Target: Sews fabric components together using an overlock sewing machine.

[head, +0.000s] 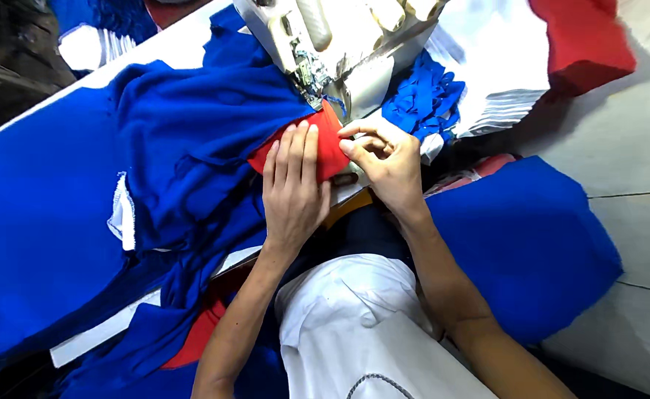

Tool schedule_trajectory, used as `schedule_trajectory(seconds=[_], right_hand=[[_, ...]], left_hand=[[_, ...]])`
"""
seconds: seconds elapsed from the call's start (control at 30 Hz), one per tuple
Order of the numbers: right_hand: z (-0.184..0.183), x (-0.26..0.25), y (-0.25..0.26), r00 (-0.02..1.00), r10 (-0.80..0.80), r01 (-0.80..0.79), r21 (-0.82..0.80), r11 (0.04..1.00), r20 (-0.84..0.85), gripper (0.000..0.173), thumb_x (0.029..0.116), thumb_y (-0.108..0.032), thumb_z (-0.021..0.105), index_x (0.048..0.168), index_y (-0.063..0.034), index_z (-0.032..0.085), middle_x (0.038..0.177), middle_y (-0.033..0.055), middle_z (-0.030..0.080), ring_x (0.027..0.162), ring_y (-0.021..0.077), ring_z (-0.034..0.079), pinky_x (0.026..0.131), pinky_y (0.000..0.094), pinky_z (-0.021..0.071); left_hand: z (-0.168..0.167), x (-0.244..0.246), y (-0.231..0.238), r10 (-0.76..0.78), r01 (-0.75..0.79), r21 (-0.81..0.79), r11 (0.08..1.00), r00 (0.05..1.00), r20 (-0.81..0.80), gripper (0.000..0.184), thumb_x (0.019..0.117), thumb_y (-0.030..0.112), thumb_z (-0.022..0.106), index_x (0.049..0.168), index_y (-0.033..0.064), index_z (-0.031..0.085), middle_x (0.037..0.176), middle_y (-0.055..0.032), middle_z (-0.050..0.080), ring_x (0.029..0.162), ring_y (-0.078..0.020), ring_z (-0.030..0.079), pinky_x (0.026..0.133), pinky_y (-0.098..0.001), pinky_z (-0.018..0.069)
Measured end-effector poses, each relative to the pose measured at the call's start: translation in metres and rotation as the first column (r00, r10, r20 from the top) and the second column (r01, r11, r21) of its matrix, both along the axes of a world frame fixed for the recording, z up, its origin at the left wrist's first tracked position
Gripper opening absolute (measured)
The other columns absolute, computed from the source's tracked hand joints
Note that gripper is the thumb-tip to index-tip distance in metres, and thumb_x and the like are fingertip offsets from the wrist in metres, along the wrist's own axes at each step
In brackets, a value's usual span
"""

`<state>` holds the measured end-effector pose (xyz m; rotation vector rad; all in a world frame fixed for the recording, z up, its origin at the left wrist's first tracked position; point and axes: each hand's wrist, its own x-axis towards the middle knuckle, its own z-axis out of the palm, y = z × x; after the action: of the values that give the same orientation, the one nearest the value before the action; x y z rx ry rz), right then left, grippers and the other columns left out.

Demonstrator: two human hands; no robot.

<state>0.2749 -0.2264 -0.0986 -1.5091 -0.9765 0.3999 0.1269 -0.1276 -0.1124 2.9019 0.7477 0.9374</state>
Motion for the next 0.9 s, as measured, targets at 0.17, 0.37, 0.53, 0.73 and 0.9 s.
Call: schedule_trajectory(seconds=[0.17,0.37,0.53,0.73,0.9], right_hand=[[-0.011,0.006,0.005,0.998,0.020,-0.024,0.057,0.998,0.058,0.021,0.0974,-0.009,0.070,0.118,-0.0081,0.074,0.099,0.0029,0.074,0.074,0.0072,0.068,0.063,0.0208,0.0580],[-0.005,0.010,0.020,0.998,0.015,-0.020,0.074,0.997,0.067,0.021,0.1000,-0.007,0.065,0.119,-0.0042,0.072,0.087,0.0048,0.073,0.067,0.0076,0.067,0.058,0.0195,0.0563],[0.000,0.014,0.021,0.996,0.026,-0.029,0.043,0.999,0.082,0.019,0.1032,-0.010,0.060,0.119,-0.0034,0.069,0.082,0.0044,0.070,0.064,0.0061,0.064,0.057,0.0173,0.0534],[-0.013,0.016,0.017,0.999,0.045,-0.046,0.017,0.999,0.028,0.024,0.1046,-0.011,0.057,0.126,-0.0067,0.066,0.085,0.0030,0.072,0.064,0.0079,0.064,0.055,0.0195,0.0532],[-0.020,0.014,0.015,0.998,0.059,-0.059,-0.084,0.995,-0.003,0.022,0.1041,-0.015,0.058,0.123,-0.0087,0.067,0.090,0.0008,0.074,0.072,0.0095,0.068,0.061,0.0246,0.0572]], left_hand=[[-0.010,-0.013,0.000,0.074,-0.074,-0.024,0.997,0.997,-0.001,0.076,0.0924,0.033,0.060,0.158,0.0044,0.037,0.163,-0.0123,0.039,0.154,-0.0282,0.030,0.127,-0.0512,0.0174],[0.001,-0.017,0.022,0.058,-0.061,-0.113,0.992,0.998,-0.032,0.080,0.0965,0.047,0.061,0.159,0.0046,0.035,0.166,-0.0139,0.032,0.156,-0.0307,0.025,0.127,-0.0555,0.0161],[0.021,-0.031,0.045,0.018,-0.023,-0.355,0.935,1.000,-0.017,0.082,0.1007,0.061,0.045,0.161,0.0068,0.032,0.171,-0.0150,0.019,0.157,-0.0324,0.019,0.125,-0.0542,0.0219],[0.044,-0.022,0.066,0.292,-0.196,-0.522,0.830,0.950,0.109,0.058,0.1104,0.040,0.037,0.160,0.0101,0.033,0.153,-0.0134,0.050,0.133,-0.0211,0.056,0.108,-0.0411,0.0481],[0.066,0.006,0.093,0.470,-0.457,-0.323,0.829,0.882,-0.042,0.070,0.1034,0.058,0.044,0.148,0.0044,0.048,0.098,-0.0237,0.071,0.089,-0.0452,0.069,0.073,-0.0640,0.0494]])
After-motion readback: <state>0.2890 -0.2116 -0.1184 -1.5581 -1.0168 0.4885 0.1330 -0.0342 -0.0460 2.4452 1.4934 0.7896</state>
